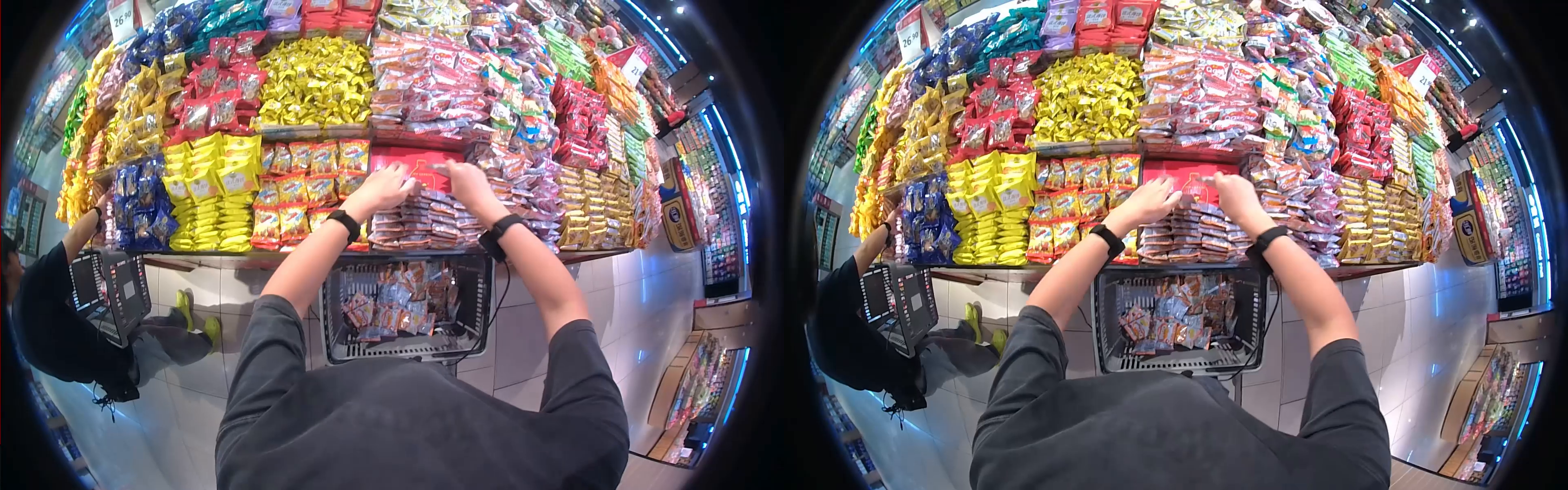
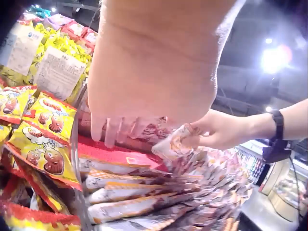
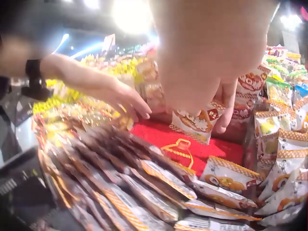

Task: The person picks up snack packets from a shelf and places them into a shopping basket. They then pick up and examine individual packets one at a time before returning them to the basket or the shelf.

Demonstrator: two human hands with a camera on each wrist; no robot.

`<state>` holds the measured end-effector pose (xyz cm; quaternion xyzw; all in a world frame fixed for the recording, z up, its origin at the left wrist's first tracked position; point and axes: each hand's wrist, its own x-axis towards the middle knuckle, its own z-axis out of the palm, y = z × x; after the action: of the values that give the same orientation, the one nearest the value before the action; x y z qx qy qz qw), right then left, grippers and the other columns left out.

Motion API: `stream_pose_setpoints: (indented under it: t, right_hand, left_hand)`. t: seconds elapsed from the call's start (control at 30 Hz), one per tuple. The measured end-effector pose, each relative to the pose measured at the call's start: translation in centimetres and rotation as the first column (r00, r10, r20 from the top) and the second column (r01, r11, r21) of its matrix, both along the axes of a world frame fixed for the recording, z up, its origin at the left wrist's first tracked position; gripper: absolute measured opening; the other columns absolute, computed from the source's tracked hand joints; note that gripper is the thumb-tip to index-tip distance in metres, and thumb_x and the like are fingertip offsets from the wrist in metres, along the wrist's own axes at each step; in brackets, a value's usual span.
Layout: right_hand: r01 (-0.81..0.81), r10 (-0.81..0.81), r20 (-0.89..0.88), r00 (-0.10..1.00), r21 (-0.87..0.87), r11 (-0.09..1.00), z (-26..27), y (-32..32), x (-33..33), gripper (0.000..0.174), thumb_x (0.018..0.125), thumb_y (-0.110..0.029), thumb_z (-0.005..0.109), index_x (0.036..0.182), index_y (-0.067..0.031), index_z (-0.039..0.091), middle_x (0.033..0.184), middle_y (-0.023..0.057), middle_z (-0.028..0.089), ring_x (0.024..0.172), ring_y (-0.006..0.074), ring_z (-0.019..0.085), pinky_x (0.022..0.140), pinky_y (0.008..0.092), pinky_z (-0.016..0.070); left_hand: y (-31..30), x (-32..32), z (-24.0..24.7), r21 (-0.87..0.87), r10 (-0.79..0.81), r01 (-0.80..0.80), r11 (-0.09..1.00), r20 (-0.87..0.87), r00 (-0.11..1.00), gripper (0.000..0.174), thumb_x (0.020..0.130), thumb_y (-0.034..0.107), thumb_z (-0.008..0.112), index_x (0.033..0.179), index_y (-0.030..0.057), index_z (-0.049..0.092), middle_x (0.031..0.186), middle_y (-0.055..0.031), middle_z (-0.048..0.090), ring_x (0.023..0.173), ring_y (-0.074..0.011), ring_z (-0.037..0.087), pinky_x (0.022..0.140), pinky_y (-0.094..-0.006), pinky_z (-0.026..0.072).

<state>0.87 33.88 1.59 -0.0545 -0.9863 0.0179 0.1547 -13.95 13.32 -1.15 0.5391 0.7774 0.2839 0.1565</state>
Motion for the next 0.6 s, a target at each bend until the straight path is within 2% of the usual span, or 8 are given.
stream_pose_setpoints:
  t: [0.07,0.13,0.2,0.23,0.33,0.37,0.4,0.6]
  right_hand:
    - [-0.054,0.029,0.205,0.978,0.12,0.991,-2.3,1.5,-1.2,0.011,0.084,-0.003,0.061,0.093,-0.001,0.066,0.077,0.0201,0.071,0.077,0.0385,0.073,0.067,0.0486,0.0588]
    - [-0.098,0.058,0.276,0.96,0.136,0.986,-3.8,1.7,-2.0,0.008,0.083,-0.004,0.062,0.087,-0.0018,0.069,0.078,0.0192,0.072,0.077,0.0359,0.074,0.069,0.0465,0.0599]
    - [-0.093,0.052,0.281,0.958,0.134,0.987,-5.1,1.7,-1.9,0.007,0.082,-0.006,0.064,0.08,-0.0036,0.071,0.079,0.0181,0.073,0.077,0.0344,0.074,0.069,0.0453,0.0601]
    - [-0.149,0.097,0.283,0.954,0.167,0.975,-5.2,1.7,-2.0,0.007,0.081,-0.007,0.065,0.08,-0.0042,0.071,0.079,0.0177,0.073,0.077,0.0335,0.074,0.068,0.0447,0.06]
    - [-0.208,0.136,0.303,0.943,0.219,0.953,-5.1,1.2,-2.0,0.008,0.08,-0.008,0.065,0.078,-0.0064,0.072,0.077,0.0158,0.073,0.075,0.0309,0.074,0.069,0.0432,0.0593]
    - [-0.208,0.142,0.294,0.945,0.207,0.956,-5.1,0.9,-2.0,0.008,0.081,-0.008,0.065,0.079,-0.0069,0.073,0.077,0.0153,0.073,0.075,0.0311,0.074,0.071,0.0435,0.0591]
    - [-0.208,0.148,0.283,0.948,0.198,0.958,-5.1,0.8,-1.9,0.009,0.081,-0.008,0.064,0.079,-0.0075,0.073,0.076,0.0149,0.072,0.076,0.0312,0.074,0.072,0.0439,0.059]
    - [-0.235,0.172,0.321,0.931,0.168,0.957,-4.2,1.5,-1.3,0.009,0.082,-0.007,0.064,0.081,-0.008,0.073,0.081,0.0138,0.073,0.082,0.0314,0.074,0.078,0.0447,0.058]
  left_hand:
    - [3.1,-3.1,-5.6,-0.041,-0.105,0.103,0.994,-0.033,0.994,0.055,0.106,0.037,0.045,0.135,-0.0085,0.053,0.13,-0.0314,0.059,0.127,-0.044,0.054,0.108,-0.0498,0.0436]
    - [3.3,-3.9,-4.5,-0.102,-0.206,0.199,0.975,-0.055,0.977,0.055,0.107,0.038,0.041,0.137,-0.007,0.052,0.132,-0.031,0.059,0.129,-0.0439,0.053,0.11,-0.05,0.0424]
    - [3.1,-3.4,-3.5,-0.211,-0.143,0.195,0.958,0.241,0.96,0.061,0.107,0.049,0.031,0.136,0.001,0.057,0.14,-0.0268,0.059,0.133,-0.043,0.053,0.112,-0.0486,0.0427]
    - [3.4,-3.6,-3.4,-0.253,-0.174,0.243,0.936,0.266,0.948,0.057,0.11,0.044,0.031,0.142,0.0032,0.052,0.149,-0.0247,0.053,0.142,-0.0389,0.046,0.118,-0.0485,0.036]
    - [3.1,-3.7,-3.5,-0.301,-0.198,0.271,0.914,0.254,0.947,0.063,0.109,0.051,0.03,0.147,0.0039,0.05,0.151,-0.0227,0.052,0.144,-0.0348,0.045,0.119,-0.0433,0.0355]
    - [2.9,-3.6,-2.5,-0.415,-0.161,0.282,0.865,0.303,0.939,0.067,0.109,0.054,0.028,0.149,0.004,0.048,0.151,-0.0205,0.054,0.143,-0.0347,0.047,0.12,-0.0411,0.0345]
    - [2.4,-3.4,-1.4,-0.355,-0.186,0.305,0.884,0.332,0.925,0.068,0.109,0.055,0.028,0.151,0.0051,0.047,0.155,-0.0178,0.05,0.145,-0.0333,0.044,0.121,-0.0409,0.033]
    - [1.6,-2.0,1.7,-0.449,-0.111,0.261,0.855,0.333,0.937,0.073,0.106,0.06,0.031,0.154,0.0077,0.044,0.163,-0.0151,0.04,0.15,-0.0304,0.038,0.123,-0.0401,0.0304]
